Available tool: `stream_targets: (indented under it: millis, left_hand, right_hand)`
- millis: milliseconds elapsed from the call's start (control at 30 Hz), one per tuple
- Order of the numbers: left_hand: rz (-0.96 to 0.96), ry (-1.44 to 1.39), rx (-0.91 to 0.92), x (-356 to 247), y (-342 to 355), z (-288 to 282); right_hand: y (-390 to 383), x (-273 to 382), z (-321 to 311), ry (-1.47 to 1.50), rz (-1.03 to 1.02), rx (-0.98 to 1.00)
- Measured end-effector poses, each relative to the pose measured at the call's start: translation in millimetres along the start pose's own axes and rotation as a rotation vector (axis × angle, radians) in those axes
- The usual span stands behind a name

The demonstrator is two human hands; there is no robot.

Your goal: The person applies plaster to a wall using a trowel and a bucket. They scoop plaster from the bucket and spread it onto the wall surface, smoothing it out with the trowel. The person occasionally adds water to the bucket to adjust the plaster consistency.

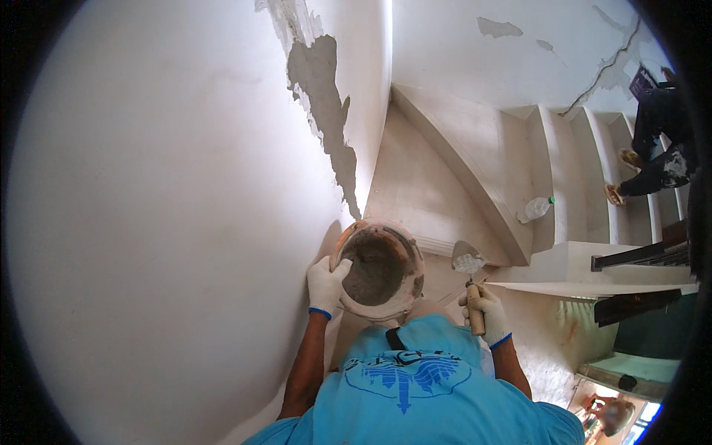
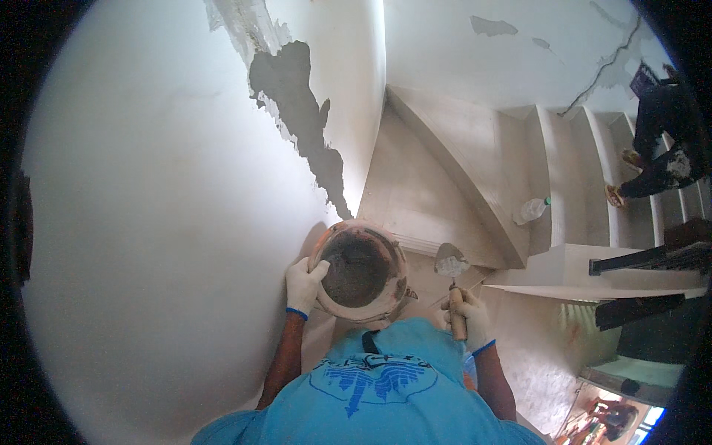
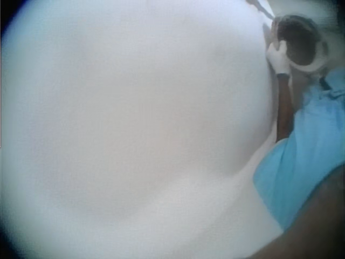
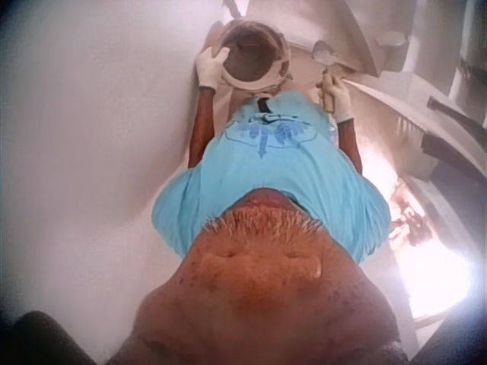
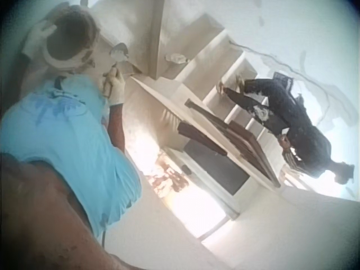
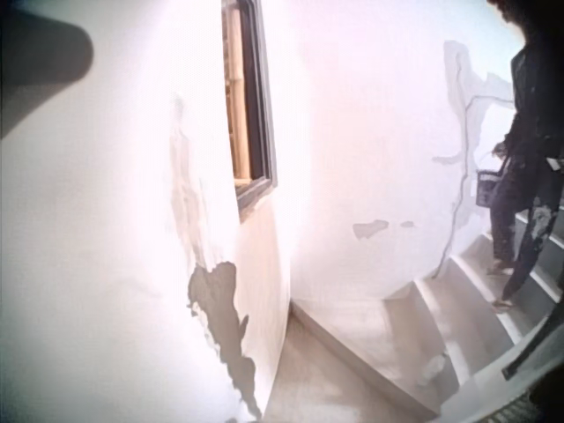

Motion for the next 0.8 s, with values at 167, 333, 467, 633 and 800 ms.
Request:
stream_targets:
  millis: [167,333,467,633,800]
  left_hand:
    - [-0.011,0.071,-0.055,-13,-5,3]
    - [0.000,0.055,-0.100,-30,-11,8]
    - [0.007,0.062,-0.103,-40,-10,20]
    - [0.076,0.102,-0.114,-62,-9,36]
    - [0.114,0.121,-0.122,-101,-15,59]
  right_hand:
    - [14,41,5,-0.115,-0.050,0.145]
    - [16,96,25,-0.167,-0.120,0.358]
    - [34,123,21,-0.766,-0.277,0.314]
    - [31,174,32,-1.253,-0.746,0.239]
    - [23,220,48,-1.592,-0.883,0.168]
Point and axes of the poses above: each hand's wrist, its own y-axis towards the middle knuckle, its own z-axis out of the palm, x = y × z, the point moved 10 cm from there along y, towards the middle knuckle, and after that the axes turned 14 degrees about -y, right-handed, at the moved point
